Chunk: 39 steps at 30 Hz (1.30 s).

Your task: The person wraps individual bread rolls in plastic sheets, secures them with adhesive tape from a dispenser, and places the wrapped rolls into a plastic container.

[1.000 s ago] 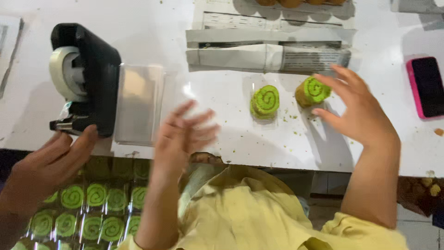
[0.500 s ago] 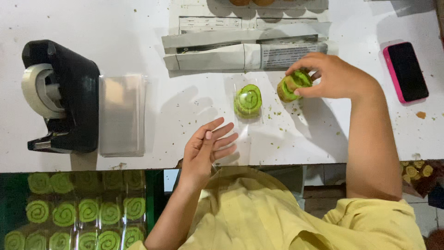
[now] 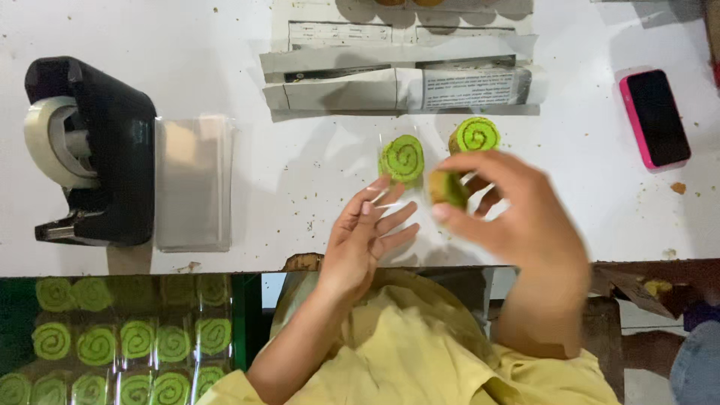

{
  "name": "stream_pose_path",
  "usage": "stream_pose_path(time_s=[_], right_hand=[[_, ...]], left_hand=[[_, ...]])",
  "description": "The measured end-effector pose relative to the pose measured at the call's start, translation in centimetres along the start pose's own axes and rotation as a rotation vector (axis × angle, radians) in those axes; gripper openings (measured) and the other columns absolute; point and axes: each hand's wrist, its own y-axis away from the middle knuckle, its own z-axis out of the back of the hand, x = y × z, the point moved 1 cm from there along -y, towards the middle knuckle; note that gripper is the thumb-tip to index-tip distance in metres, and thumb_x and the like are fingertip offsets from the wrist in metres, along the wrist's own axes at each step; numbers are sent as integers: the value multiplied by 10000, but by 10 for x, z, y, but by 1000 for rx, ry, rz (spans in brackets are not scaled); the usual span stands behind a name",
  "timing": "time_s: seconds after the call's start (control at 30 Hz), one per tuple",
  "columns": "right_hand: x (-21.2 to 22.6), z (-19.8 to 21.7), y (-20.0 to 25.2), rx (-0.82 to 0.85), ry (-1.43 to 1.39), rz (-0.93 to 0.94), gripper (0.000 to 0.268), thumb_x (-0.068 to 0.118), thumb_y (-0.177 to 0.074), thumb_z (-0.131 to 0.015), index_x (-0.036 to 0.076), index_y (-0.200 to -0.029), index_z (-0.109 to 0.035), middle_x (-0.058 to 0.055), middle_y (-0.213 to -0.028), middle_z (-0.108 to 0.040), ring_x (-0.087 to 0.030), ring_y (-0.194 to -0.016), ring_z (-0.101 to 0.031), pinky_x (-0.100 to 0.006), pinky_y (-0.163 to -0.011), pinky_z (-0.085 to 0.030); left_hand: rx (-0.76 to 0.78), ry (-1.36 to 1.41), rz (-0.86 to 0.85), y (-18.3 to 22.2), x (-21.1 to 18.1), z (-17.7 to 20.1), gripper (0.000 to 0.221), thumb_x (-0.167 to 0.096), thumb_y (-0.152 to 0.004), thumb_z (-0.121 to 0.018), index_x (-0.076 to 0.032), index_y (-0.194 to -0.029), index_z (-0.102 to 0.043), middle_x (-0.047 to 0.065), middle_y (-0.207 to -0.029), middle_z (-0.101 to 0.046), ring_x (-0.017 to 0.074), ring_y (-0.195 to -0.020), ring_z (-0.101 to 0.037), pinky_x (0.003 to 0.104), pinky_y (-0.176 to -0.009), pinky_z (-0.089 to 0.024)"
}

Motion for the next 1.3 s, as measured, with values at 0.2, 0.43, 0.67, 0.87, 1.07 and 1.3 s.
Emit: stream_pose_path(time_s=[0.2,0.43,0.67,0.87,1.07,1.3], right_hand=[[9,-58,-3,-93,489,-182,393,502,-913,-740,232,-1197,-702,3,-990,-689,-229,-773,-687,-433,-600,-523],[12,-54,3,-6,402,-131,472,570,-945,-671,253,-1291,-722,16,-1058,-692,-189,-598,-640,-395,-630,-517],[1,-35,29,-98,93,-14,445,274,-950,-706,104,-1361,-680,-80,-1274,-648,-218,-1143,-611,-367,-965,-475],[-4,-45,43,-49,186,172,641,353,-882,-801,158,-1450,-578,-123,-1488,-512,-342,-1419,-449,-531,-1230,-337],[-14,-60,60,74,238,336,724,625,-741,-854,266,-1323,-615,-172,-1626,-351,-409,-1505,-336,-639,-1249,-280],[-4,-73,47,-321,197,389,83,195,-944,-795,138,-952,-734,-158,-1343,-615,-399,-1262,-562,-514,-1125,-473]], left_hand=[[-18,113,123,8,7,-5,428,-305,-1085,-532,-61,-1436,-557,101,-1207,-687,218,-979,-696,447,-799,-627],[89,236,167,14,-10,4,634,-456,-1089,-464,-54,-1578,-442,89,-1047,-680,177,-990,-676,328,-764,-603],[176,131,157,18,-20,10,696,-505,-1041,-438,-32,-1551,-424,231,-1505,-530,396,-1293,-592,682,-1039,-541],[188,71,147,23,-26,9,699,-489,-1035,-479,-16,-1548,-437,221,-1478,-559,408,-1255,-628,652,-1014,-570],[150,129,147,22,-29,14,675,-473,-1051,-446,-15,-1547,-423,229,-1466,-557,400,-1259,-617,662,-1045,-546],[219,39,126,24,-24,17,621,-464,-1048,-516,-31,-1493,-486,204,-1438,-590,355,-1206,-649,636,-989,-586]])
